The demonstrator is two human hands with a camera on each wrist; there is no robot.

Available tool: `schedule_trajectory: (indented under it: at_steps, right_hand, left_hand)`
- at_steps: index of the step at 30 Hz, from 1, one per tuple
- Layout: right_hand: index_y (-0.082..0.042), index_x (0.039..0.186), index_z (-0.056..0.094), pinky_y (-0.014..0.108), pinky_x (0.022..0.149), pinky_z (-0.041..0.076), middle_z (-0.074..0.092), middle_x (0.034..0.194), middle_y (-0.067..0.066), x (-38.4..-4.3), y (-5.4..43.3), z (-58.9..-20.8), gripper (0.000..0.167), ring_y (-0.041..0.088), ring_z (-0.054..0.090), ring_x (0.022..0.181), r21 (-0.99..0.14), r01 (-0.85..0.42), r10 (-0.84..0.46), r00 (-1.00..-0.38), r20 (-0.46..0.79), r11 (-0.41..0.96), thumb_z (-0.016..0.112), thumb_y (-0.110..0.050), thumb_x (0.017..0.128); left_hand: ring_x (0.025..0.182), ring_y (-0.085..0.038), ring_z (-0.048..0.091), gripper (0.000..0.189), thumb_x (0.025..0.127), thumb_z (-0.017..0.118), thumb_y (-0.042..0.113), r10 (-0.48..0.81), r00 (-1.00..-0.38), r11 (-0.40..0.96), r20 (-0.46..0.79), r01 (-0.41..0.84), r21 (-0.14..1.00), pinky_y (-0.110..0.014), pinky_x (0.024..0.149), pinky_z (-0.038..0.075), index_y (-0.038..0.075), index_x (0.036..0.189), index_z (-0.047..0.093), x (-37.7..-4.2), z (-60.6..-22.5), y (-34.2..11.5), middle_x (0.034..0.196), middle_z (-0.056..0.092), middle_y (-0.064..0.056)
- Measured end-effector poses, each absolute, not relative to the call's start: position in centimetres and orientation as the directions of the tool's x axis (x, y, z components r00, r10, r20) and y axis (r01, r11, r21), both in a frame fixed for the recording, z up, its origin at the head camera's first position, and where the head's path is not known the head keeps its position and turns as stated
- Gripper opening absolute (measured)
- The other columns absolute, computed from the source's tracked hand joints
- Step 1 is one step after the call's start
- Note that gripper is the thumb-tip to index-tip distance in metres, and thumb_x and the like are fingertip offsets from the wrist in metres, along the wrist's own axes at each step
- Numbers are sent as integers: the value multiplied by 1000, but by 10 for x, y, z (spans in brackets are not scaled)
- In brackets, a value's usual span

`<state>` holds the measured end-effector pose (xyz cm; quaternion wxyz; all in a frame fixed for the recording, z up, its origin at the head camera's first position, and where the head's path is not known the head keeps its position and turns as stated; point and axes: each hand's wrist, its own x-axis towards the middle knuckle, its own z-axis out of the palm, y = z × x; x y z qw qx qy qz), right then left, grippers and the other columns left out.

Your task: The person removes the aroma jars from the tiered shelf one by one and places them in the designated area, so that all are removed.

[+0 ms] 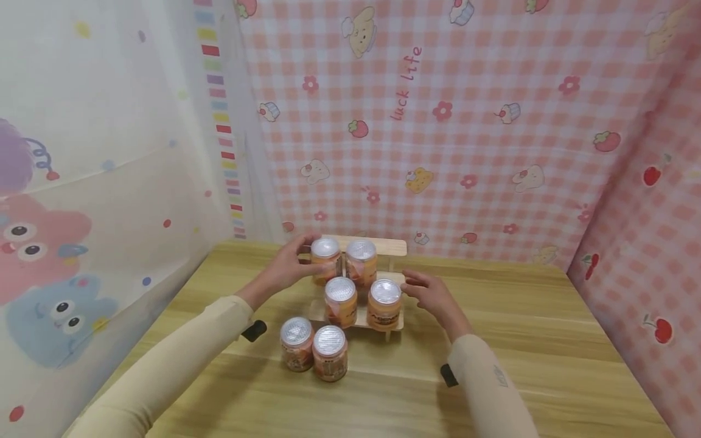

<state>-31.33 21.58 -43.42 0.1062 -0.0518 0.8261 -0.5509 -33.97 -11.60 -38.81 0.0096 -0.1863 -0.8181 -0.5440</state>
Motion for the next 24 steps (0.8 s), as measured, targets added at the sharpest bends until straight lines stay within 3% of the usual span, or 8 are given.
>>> schedule_trajectory:
  at_steps: [11, 24]
  right_hand:
    - [-7, 154, 34, 54, 98, 46, 38, 149, 31, -312, 214, -435, 55, 43, 48, 129, -918, 14, -246, -962, -120, 396, 53, -18, 104]
    - [-10, 155, 32, 60, 99, 43, 36, 150, 30, -309, 209, -429, 56, 44, 45, 131, -913, 128, -193, -957, -216, 387, 52, -10, 103]
  left_hand:
    - [116, -25, 55, 71, 80, 86, 24, 285, -930, 333, 234, 325, 885, -40, 93, 51, 9, 138, 48, -342, -389, -117, 126, 57, -8]
    - [114, -28, 56, 68, 79, 86, 24, 247, -934, 325, 259, 332, 886, -40, 85, 52, 8, 136, 51, -338, -376, -128, 123, 59, -9]
